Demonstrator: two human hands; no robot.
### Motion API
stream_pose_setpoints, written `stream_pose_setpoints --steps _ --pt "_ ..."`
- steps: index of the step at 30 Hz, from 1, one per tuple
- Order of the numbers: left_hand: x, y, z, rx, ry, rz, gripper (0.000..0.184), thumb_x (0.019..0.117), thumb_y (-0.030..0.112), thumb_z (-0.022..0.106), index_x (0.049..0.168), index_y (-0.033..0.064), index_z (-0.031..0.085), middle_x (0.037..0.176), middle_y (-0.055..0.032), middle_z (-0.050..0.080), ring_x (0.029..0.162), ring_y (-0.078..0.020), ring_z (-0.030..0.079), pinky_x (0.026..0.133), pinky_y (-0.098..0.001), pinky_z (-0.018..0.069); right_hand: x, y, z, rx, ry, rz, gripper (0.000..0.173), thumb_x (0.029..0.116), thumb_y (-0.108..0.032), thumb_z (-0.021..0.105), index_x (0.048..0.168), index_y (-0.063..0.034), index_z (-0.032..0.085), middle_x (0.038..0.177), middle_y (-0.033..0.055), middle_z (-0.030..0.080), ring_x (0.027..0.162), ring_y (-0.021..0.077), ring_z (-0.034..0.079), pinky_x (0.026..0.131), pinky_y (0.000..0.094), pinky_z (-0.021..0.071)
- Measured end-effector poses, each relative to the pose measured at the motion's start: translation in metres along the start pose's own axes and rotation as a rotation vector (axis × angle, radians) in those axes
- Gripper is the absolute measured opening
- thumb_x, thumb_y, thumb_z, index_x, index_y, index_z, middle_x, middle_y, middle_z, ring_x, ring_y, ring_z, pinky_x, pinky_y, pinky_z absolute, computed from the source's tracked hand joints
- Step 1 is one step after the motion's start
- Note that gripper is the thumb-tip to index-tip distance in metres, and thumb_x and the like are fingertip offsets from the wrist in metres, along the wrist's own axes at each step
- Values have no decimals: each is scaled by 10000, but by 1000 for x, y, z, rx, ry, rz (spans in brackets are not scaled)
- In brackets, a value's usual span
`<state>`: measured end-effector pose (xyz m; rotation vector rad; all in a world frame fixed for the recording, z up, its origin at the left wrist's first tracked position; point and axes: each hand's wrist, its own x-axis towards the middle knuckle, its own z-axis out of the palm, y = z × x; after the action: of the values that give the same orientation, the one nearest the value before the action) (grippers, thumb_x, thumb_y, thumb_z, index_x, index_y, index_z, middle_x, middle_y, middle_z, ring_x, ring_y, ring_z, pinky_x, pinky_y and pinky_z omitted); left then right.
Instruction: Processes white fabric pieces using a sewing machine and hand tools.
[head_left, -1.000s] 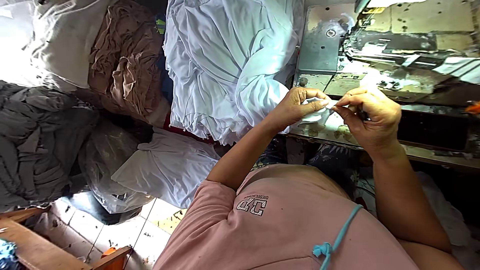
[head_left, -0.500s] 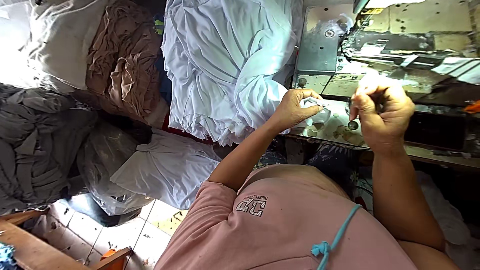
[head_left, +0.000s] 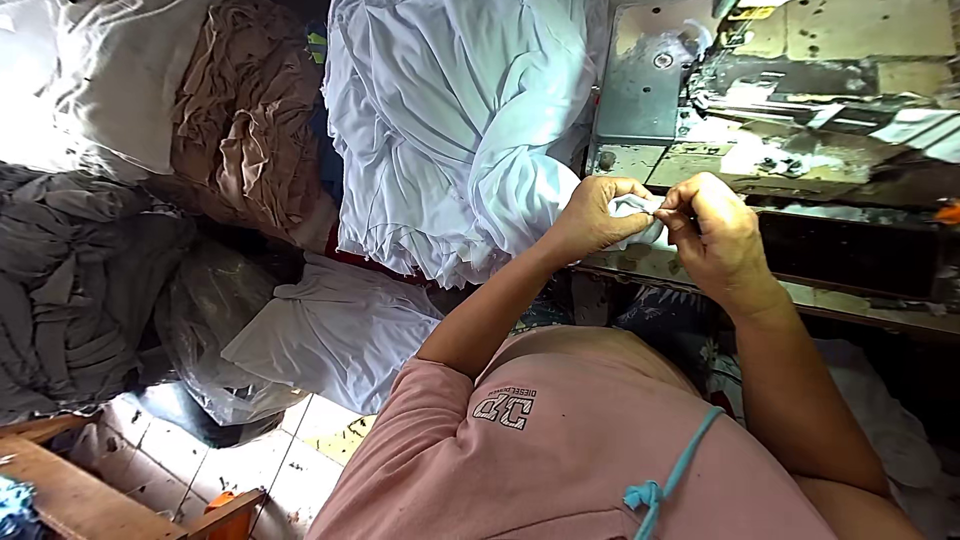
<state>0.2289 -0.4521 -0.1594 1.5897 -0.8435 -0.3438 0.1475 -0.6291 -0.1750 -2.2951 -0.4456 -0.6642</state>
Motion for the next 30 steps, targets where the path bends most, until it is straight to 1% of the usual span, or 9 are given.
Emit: stream_pose_setpoints --steps 2,4,8,11,14,17,25,28,30 --pt "1 -7 0 171 31 50 65 862 -27 689 912 -44 727 798 -84 700 726 -65 632 693 -243 505 -1 -1 -3 209 28 31 150 1046 -90 494 980 27 561 926 100 565 695 81 548 625 203 494" --pt "1 -14 -2 245 49 35 95 865 -9 674 929 -43 734 827 -116 716 759 -123 659 720 -313 518 -2 -5 -10 462 79 93 101 1057 -131 468 1005 -71 530 952 -21 570 676 -18 542 588 142 486" --pt "1 -15 -4 95 19 4 60 871 -16 702 920 -41 724 816 -68 701 730 -29 620 697 -213 506 -6 0 -8 772 227 245 102 1061 -115 478 1056 -194 543 1006 -116 673 626 -49 578 517 104 467" --pt "2 -13 -4 85 17 -4 61 869 -15 709 921 -41 722 820 -70 700 742 -35 622 708 -219 504 -11 1 -1 524 257 214 32 1038 -97 544 1066 -108 556 949 -85 651 646 -44 578 573 127 509" --pt "1 -10 -4 20 1 -22 51 854 -43 714 905 -48 711 791 -46 686 710 1 604 674 -175 494 -12 2 4 206 148 67 166 996 -80 623 1054 74 646 988 138 643 688 60 575 608 176 501" --pt "1 -8 -4 -39 -26 -30 60 847 -67 706 904 -50 704 776 -26 678 691 22 593 654 -154 490 -10 3 10 96 129 12 178 1009 -91 626 1050 79 656 980 186 639 696 116 575 608 202 484" --pt "1 -6 -4 44 -18 -16 37 858 -53 701 894 -46 705 764 -40 672 685 2 593 650 -170 486 -8 6 8 189 33 30 149 1033 -84 538 980 46 590 961 141 599 749 109 588 680 217 515" --pt "1 -11 -4 352 60 47 88 850 8 667 896 -26 734 777 -107 702 723 -152 658 675 -350 509 -10 0 2 551 -7 142 68 1023 -76 478 978 -72 529 958 -9 563 676 -12 537 587 132 475" --pt "2 -14 -5 353 56 45 97 854 13 667 908 -25 738 805 -106 711 745 -143 659 695 -337 517 -11 -1 0 789 35 221 82 1032 -107 494 1001 -165 543 990 -78 602 614 -45 525 510 109 451"
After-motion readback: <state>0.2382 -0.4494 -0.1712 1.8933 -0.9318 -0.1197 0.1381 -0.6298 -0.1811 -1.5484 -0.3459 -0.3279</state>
